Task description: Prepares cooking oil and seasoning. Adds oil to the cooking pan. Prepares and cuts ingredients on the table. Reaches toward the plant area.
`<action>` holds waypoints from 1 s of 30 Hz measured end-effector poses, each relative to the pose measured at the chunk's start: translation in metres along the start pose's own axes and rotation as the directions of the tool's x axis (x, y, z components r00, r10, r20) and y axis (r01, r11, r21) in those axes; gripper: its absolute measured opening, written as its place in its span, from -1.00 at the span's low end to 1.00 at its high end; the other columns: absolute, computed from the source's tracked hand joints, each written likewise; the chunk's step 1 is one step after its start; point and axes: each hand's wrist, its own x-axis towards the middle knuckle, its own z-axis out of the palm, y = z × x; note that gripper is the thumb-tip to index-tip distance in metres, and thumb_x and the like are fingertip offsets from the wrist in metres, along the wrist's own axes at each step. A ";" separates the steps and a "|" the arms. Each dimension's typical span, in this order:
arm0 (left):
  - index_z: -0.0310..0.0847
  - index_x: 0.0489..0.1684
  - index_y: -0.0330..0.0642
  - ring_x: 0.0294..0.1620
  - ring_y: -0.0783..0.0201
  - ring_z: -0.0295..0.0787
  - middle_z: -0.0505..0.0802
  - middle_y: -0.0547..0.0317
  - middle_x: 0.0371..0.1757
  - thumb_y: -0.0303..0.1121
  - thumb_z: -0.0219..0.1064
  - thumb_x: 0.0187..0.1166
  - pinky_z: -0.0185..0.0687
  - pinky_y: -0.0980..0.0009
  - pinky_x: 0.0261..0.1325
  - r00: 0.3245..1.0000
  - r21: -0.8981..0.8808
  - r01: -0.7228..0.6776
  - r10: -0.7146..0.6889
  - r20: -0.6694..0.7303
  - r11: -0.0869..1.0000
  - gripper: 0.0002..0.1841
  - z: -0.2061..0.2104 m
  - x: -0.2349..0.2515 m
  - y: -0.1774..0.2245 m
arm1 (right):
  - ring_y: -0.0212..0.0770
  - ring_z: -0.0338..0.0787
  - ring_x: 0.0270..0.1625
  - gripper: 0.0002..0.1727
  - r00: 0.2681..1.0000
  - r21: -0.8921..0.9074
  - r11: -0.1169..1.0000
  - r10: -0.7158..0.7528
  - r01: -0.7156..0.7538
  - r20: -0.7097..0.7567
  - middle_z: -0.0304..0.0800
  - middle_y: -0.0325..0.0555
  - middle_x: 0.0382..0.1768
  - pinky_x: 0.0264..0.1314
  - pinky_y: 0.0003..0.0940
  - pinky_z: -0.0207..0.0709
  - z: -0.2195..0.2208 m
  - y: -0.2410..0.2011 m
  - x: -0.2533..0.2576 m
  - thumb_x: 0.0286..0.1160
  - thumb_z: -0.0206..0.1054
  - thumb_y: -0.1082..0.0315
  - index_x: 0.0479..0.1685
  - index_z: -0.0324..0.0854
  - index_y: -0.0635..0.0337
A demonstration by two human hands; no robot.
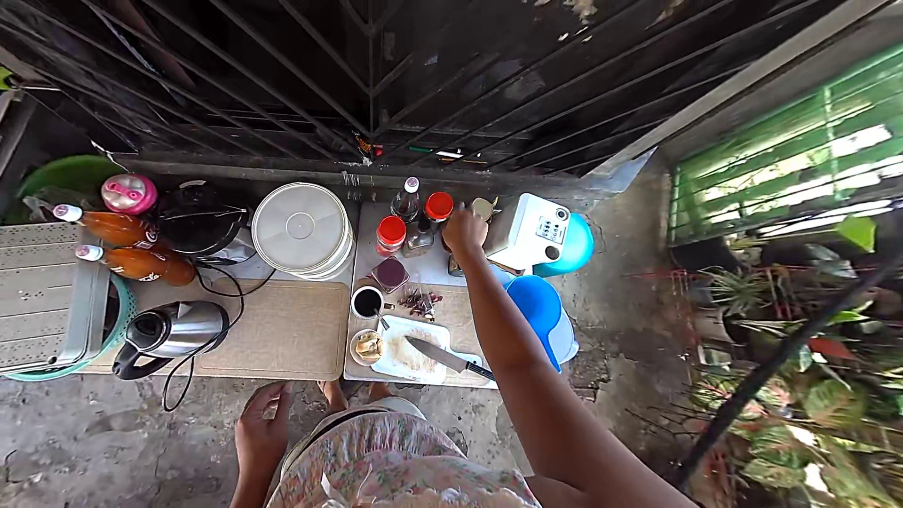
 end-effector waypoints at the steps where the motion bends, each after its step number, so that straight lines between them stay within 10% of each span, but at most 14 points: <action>1: 0.85 -0.07 -0.21 -0.06 0.39 0.88 0.91 0.12 -0.07 -0.15 0.32 0.63 0.82 0.37 0.09 1.000 0.010 0.006 -0.006 0.010 1.000 -0.69 -0.002 -0.001 0.000 | 0.45 0.66 0.38 -0.35 0.995 -0.009 0.995 -0.096 0.096 -0.015 0.63 0.41 0.38 0.10 0.44 0.63 -0.002 -0.001 0.006 0.27 0.46 0.34 0.49 0.57 0.22; 5: 0.85 -0.06 -0.21 -0.06 0.35 0.88 0.92 0.11 -0.07 -0.12 0.29 0.65 0.83 0.31 0.10 0.999 0.022 0.029 -0.029 0.026 0.999 -0.66 -0.006 -0.008 -0.002 | 0.52 0.34 0.63 -0.01 0.938 -0.126 0.930 -0.337 0.345 0.081 0.41 0.49 0.56 0.47 0.54 0.30 0.003 -0.001 0.043 0.01 0.70 0.28 0.71 0.42 -0.01; 19: 0.84 -0.07 -0.22 -0.08 0.43 0.85 0.91 0.11 -0.08 -0.12 0.31 0.65 0.78 0.43 0.07 0.989 0.000 0.128 -0.127 -0.073 0.992 -0.67 -0.009 -0.040 -0.020 | 0.36 0.74 0.32 -0.08 0.845 0.039 0.881 -0.464 0.471 0.265 0.74 0.35 0.22 0.33 0.40 0.59 -0.003 0.002 0.092 -0.11 0.80 0.28 0.44 0.47 0.28; 30: 0.85 -0.09 -0.21 -0.02 0.35 0.88 0.91 0.09 -0.04 -0.15 0.30 0.65 0.82 0.32 0.15 0.998 -0.038 -0.057 0.056 -0.028 0.998 -0.69 0.007 -0.019 -0.014 | 0.30 0.77 0.27 -0.11 0.878 0.106 0.880 -0.472 0.464 0.075 0.78 0.30 0.15 0.33 0.39 0.59 -0.141 0.008 0.032 -0.16 0.85 0.23 0.36 0.56 0.25</action>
